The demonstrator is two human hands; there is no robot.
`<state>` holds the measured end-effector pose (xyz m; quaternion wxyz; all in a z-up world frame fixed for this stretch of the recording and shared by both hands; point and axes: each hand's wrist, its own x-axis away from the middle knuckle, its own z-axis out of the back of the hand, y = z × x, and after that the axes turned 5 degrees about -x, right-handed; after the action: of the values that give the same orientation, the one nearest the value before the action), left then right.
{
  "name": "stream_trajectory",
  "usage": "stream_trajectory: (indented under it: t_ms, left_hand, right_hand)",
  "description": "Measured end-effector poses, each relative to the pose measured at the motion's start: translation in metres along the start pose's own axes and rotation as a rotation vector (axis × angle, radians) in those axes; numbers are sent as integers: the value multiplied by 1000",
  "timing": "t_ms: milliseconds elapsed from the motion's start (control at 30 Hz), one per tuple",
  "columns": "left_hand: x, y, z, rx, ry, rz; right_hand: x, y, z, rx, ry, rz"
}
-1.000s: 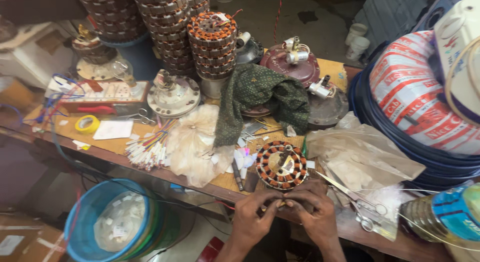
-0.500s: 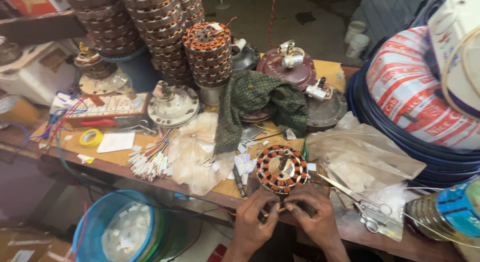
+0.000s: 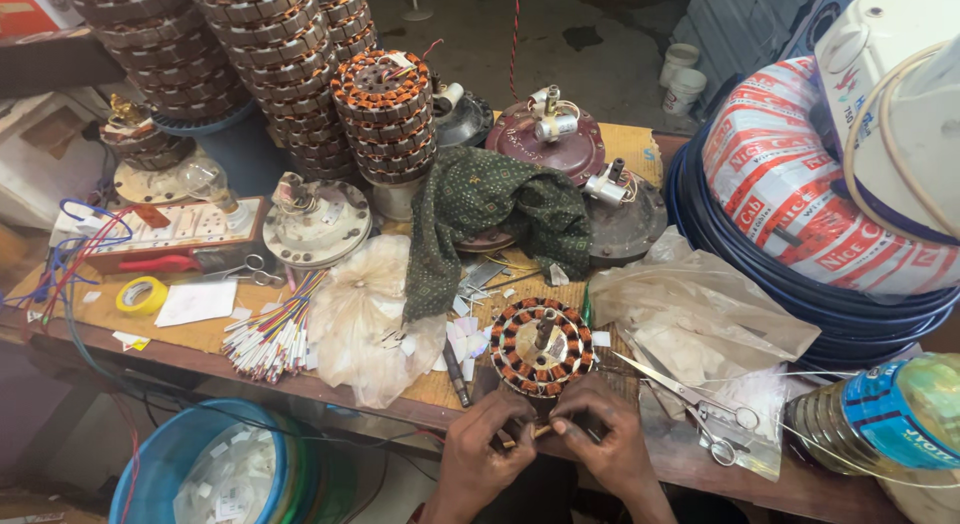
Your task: The person works on a circular electrical component, likely a stator, by hand. They repeatedly insert and adjust small white insulating pieces into the slots of the copper-wound assembly while seated at a cluttered workbench.
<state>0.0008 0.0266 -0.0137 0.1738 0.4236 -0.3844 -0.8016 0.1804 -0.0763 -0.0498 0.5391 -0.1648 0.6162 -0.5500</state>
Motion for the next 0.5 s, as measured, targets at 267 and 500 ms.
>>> stream_trajectory:
  t_ms: [267,500]
  left_hand:
    - [-7,4,4,-72,2,-78]
    - [9,0,8,-189,20,-48]
  right_hand:
    - [-5,-3,-2,60,-6,57]
    - [1,-6,-3,284,-29,100]
